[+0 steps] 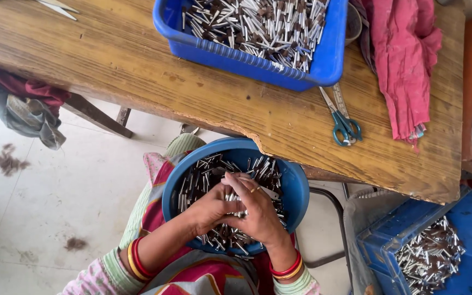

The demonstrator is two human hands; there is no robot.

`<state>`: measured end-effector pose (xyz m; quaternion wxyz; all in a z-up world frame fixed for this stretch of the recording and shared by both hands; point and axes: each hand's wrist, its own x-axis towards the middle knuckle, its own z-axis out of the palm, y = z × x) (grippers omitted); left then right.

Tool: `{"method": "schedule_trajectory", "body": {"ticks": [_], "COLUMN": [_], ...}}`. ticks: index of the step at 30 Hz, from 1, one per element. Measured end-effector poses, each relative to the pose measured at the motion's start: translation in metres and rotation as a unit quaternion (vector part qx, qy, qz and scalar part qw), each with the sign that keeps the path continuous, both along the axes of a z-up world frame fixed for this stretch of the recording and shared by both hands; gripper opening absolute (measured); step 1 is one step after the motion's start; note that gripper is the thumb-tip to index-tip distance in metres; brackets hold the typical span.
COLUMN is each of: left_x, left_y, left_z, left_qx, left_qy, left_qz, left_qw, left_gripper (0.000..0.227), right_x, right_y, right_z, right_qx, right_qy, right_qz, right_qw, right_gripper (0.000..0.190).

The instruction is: The person sits cross-legged on the floor and sorts small metal pins from a blue bowl on their lap. They pick up the pins by hand, separate them, and place them into a blue rectangular tray on the wooden table in front of them.

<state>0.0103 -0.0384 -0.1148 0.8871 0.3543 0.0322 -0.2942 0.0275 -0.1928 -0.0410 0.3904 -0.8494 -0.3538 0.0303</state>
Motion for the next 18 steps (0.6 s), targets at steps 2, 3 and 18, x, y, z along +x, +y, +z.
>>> {"method": "schedule_trajectory", "body": {"ticks": [2, 3, 18], "left_x": [0.001, 0.002, -0.001], "left_y": [0.004, 0.007, 0.015], "left_z": [0.006, 0.009, 0.077], "left_qx": [-0.008, -0.016, 0.428], "left_qy": [0.066, 0.133, -0.309], "left_qz": [-0.006, -0.01, -0.071], "left_qw": [0.998, 0.991, 0.846], "left_gripper": [0.052, 0.05, 0.102], "right_x": [0.003, 0.006, -0.009], "right_y": [0.007, 0.01, -0.021], "right_z": [0.011, 0.016, -0.034], "right_qx": [0.017, 0.033, 0.016], "right_qy": [-0.021, -0.04, -0.107], "right_qz": [0.033, 0.068, -0.05], "right_qw": [0.999, 0.996, 0.993], "right_gripper": [0.11, 0.113, 0.033]}}
